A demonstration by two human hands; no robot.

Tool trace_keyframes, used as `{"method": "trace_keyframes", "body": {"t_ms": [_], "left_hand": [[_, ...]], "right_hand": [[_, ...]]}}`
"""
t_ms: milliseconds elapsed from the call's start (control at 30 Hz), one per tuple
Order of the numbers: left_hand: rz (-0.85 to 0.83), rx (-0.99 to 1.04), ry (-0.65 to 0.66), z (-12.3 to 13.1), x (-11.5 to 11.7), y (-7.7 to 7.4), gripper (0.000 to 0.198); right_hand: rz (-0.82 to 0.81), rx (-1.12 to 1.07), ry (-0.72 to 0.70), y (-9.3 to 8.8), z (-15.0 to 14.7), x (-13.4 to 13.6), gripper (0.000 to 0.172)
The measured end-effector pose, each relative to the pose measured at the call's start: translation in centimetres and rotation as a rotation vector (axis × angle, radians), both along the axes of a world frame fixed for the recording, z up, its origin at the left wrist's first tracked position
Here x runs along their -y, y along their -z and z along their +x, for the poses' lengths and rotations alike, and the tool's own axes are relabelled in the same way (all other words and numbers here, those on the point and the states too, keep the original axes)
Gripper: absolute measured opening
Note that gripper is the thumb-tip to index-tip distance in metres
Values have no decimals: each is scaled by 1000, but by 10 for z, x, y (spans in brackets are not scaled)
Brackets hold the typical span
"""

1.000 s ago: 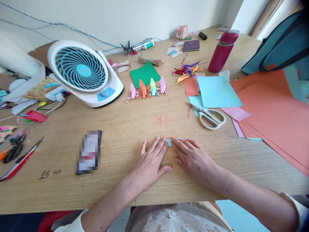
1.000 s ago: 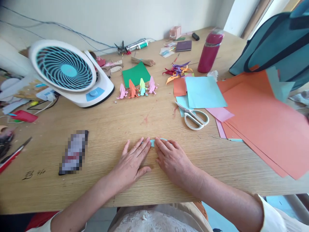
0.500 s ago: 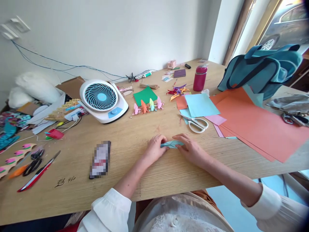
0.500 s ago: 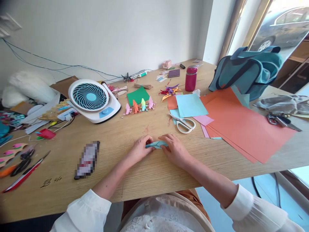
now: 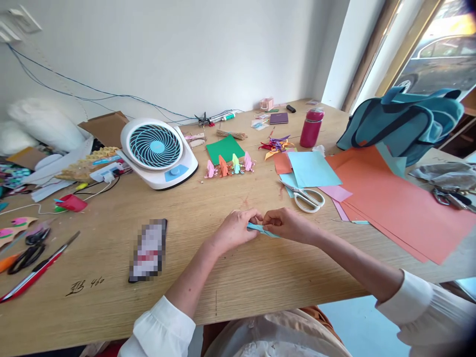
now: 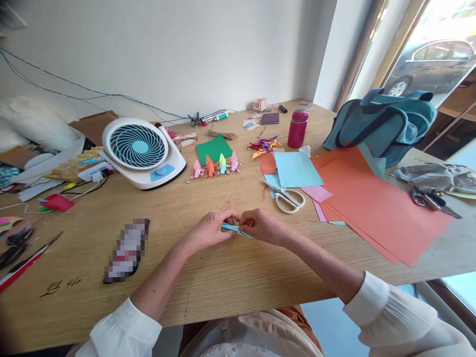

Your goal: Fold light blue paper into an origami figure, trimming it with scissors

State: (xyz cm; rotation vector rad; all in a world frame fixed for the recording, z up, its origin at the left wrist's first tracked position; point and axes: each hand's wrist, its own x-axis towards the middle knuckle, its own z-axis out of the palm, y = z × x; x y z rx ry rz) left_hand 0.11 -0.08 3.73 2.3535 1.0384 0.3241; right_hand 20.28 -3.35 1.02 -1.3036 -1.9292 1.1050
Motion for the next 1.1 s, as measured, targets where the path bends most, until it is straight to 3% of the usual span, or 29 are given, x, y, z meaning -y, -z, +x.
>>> {"method": "trace_keyframes", "body": {"t_ms": [167, 467, 600, 700, 733, 800, 867, 1100], "left_hand": [[-8, 102, -115, -12, -1, -7, 32], [-136, 83, -134, -13, -2, -18, 38], [-212, 247, -137, -11, -4, -22, 60], [-384, 481, -166, -10, -6, -13, 74], [-446, 569, -175, -9, -6, -8, 69], [-537, 700, -154, -5, -5, 3, 38], [-531, 763, -201, 0, -3, 14, 25], [-411, 830, -349, 12, 7, 29, 23]], "right_hand": [[-42, -68, 5, 2, -14, -7, 15], [-159, -129, -79, 13, -14, -7, 30], [-177, -237, -5, 7, -11, -4, 33], [-245, -436, 40, 4, -14, -1, 40], [-262, -490, 58, 4, -16, 0, 43], [-274, -555, 104, 4, -20, 1, 46], [-275, -590, 151, 5, -24, 2, 48], [-223, -646, 257, 17, -32, 4, 51]]}}
